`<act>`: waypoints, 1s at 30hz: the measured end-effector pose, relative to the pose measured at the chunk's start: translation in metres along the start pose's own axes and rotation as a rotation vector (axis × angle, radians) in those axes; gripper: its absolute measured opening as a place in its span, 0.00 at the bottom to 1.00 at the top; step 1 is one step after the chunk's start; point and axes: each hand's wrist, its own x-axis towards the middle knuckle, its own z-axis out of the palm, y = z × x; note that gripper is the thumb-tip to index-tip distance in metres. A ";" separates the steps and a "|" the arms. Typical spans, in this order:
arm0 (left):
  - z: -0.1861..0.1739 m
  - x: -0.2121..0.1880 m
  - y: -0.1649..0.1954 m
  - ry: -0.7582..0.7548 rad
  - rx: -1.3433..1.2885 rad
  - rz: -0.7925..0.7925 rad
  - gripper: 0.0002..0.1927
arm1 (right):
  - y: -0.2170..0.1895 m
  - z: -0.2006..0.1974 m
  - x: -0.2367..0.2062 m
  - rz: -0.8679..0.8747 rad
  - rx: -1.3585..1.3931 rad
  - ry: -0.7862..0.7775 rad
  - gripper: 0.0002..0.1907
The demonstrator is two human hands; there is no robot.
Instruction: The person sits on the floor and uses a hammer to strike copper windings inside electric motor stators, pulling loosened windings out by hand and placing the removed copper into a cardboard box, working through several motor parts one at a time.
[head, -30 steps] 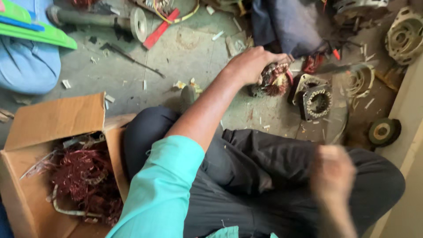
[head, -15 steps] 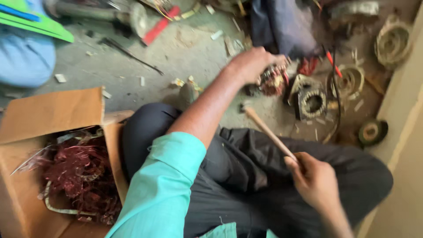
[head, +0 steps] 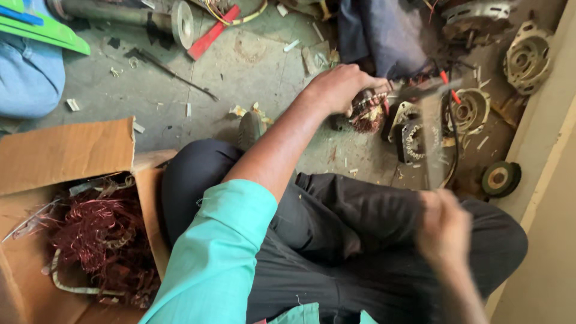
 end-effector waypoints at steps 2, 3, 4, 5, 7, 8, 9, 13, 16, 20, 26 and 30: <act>0.001 -0.002 0.001 -0.022 0.014 0.010 0.45 | -0.008 -0.046 -0.006 0.100 0.421 0.053 0.06; 0.001 -0.002 0.002 -0.047 0.021 -0.019 0.44 | -0.013 -0.065 -0.008 0.043 0.308 0.067 0.07; 0.002 -0.003 0.003 -0.067 0.033 -0.045 0.43 | -0.015 -0.074 -0.011 -0.109 0.305 0.134 0.07; 0.002 -0.003 0.004 -0.084 0.043 -0.078 0.42 | -0.016 -0.074 -0.011 -0.356 0.422 0.181 0.07; 0.002 -0.003 0.005 -0.064 -0.002 -0.094 0.45 | -0.014 -0.055 -0.012 -0.635 0.492 0.213 0.08; 0.001 -0.002 0.005 -0.055 -0.023 -0.101 0.46 | -0.012 -0.034 -0.010 -0.657 0.384 0.213 0.08; 0.001 -0.002 0.005 -0.048 -0.017 -0.085 0.46 | -0.007 -0.005 -0.010 -0.611 0.073 0.188 0.09; 0.000 -0.001 0.000 0.032 0.020 0.016 0.47 | -0.006 0.035 -0.023 -0.306 -0.786 0.027 0.10; 0.002 -0.003 -0.001 -0.013 -0.012 -0.036 0.46 | -0.025 -0.013 -0.036 -0.408 -0.456 0.125 0.12; 0.004 -0.004 0.002 -0.023 -0.031 -0.069 0.47 | -0.053 -0.053 -0.026 -0.717 0.185 0.122 0.19; 0.002 -0.006 0.000 0.075 -0.018 0.005 0.46 | -0.042 0.032 -0.013 -0.390 -0.779 -0.054 0.16; 0.001 -0.005 -0.001 0.017 0.027 -0.059 0.47 | -0.024 -0.002 -0.017 0.045 0.532 0.025 0.15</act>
